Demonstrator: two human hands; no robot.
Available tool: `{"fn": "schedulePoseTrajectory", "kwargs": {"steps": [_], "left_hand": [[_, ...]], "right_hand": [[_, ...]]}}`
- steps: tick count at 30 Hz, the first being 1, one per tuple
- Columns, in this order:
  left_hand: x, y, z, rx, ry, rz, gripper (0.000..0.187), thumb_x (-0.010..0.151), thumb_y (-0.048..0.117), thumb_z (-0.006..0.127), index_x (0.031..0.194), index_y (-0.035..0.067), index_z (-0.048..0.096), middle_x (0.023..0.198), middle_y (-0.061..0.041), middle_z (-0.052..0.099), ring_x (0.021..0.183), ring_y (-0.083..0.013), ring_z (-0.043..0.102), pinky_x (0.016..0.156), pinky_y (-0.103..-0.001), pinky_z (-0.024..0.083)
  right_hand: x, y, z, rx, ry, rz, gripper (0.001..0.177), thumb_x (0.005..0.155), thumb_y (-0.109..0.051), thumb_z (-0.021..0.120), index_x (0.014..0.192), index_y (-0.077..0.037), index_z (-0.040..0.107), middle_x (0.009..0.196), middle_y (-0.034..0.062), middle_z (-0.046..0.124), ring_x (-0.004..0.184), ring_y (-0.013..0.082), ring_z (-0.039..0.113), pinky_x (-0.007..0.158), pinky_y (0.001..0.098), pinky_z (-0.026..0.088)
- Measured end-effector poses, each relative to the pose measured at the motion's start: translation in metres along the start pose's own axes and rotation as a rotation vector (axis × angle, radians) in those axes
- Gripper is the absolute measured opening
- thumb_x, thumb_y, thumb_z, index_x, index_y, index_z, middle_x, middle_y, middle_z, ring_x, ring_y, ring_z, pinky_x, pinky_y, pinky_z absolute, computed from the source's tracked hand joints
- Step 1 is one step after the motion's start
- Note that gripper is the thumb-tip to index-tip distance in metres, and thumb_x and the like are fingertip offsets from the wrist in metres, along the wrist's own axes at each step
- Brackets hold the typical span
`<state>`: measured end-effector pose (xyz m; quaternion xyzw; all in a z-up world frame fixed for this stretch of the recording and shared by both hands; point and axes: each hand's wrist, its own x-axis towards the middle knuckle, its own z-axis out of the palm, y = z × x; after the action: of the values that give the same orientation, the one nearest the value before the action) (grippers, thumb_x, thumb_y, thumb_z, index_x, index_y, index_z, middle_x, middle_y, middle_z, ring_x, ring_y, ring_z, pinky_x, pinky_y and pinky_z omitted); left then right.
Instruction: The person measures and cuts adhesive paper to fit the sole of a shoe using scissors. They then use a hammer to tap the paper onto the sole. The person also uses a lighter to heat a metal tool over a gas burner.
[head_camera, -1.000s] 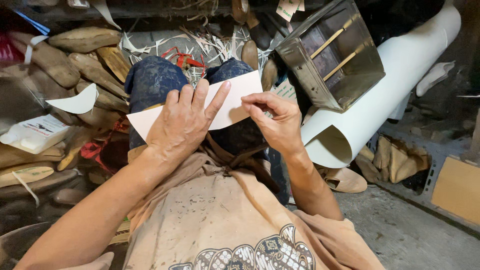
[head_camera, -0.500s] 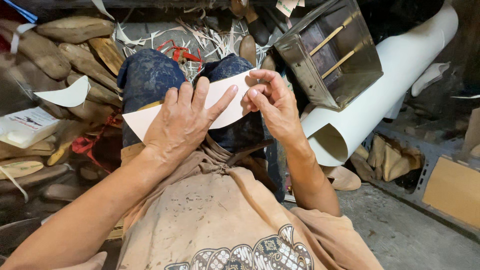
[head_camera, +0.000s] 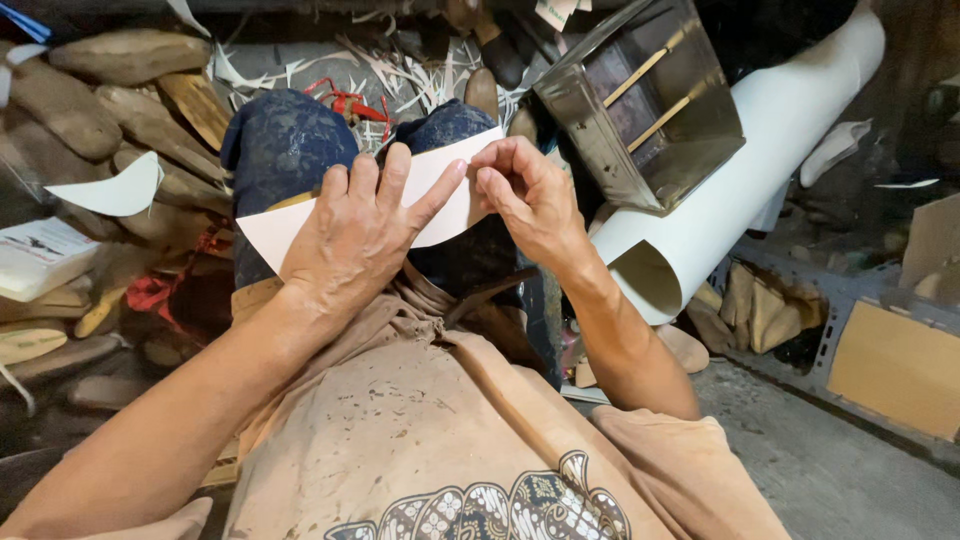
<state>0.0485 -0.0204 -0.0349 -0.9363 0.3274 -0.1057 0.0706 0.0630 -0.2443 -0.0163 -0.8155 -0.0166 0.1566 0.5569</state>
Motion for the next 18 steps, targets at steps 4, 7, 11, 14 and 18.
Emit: {"fn": "schedulePoseTrajectory", "kwargs": {"steps": [4, 7, 11, 14, 18], "left_hand": [[-0.003, 0.004, 0.007, -0.008, -0.001, -0.004, 0.070, 0.100, 0.020, 0.044, 0.164, 0.037, 0.024, 0.130, -0.013, 0.056, 0.085, -0.0210, 0.053, 0.069, -0.033, 0.041], [-0.007, 0.006, 0.008, -0.025, -0.001, 0.005, 0.070, 0.099, 0.020, 0.044, 0.164, 0.036, 0.025, 0.130, -0.014, 0.055, 0.086, -0.0216, 0.054, 0.069, -0.033, 0.042], [-0.009, 0.007, 0.010, -0.008, 0.011, -0.019, 0.072, 0.098, 0.016, 0.044, 0.164, 0.037, 0.025, 0.129, -0.014, 0.055, 0.084, -0.0219, 0.053, 0.070, -0.033, 0.041], [-0.010, 0.006, 0.010, -0.006, 0.018, -0.034, 0.069, 0.099, 0.018, 0.044, 0.163, 0.036, 0.027, 0.130, -0.014, 0.056, 0.088, -0.0232, 0.055, 0.070, -0.034, 0.042], [-0.010, 0.006, 0.011, 0.004, 0.029, -0.020, 0.071, 0.098, 0.017, 0.046, 0.163, 0.037, 0.027, 0.130, -0.014, 0.055, 0.087, -0.0225, 0.053, 0.068, -0.032, 0.041]], "right_hand": [[0.002, 0.016, -0.002, 0.182, 0.006, 0.071, 0.012, 0.102, -0.012, 0.061, 0.109, -0.003, 0.059, 0.085, 0.0076, 0.066, 0.072, 0.0112, 0.064, 0.068, 0.0237, 0.060], [-0.002, 0.012, -0.003, 0.257, 0.106, 0.189, 0.011, 0.099, -0.011, 0.066, 0.102, -0.003, 0.059, 0.078, 0.0113, 0.068, 0.064, 0.0157, 0.066, 0.059, 0.0237, 0.055], [-0.052, -0.001, -0.028, 0.091, 0.247, 0.065, 0.013, 0.105, -0.018, 0.063, 0.103, -0.005, 0.061, 0.079, 0.0079, 0.067, 0.063, 0.0138, 0.066, 0.059, 0.0232, 0.058], [-0.113, -0.005, -0.021, -0.820, -0.088, -0.055, 0.027, 0.094, -0.038, 0.073, 0.083, -0.014, 0.069, 0.062, 0.0004, 0.067, 0.048, 0.0124, 0.058, 0.047, 0.0314, 0.048], [-0.162, 0.064, 0.021, -0.896, -0.367, 0.289, 0.056, 0.096, -0.068, 0.050, 0.098, -0.012, 0.041, 0.079, 0.0152, 0.057, 0.068, 0.0468, 0.064, 0.052, 0.0578, 0.042]]}}
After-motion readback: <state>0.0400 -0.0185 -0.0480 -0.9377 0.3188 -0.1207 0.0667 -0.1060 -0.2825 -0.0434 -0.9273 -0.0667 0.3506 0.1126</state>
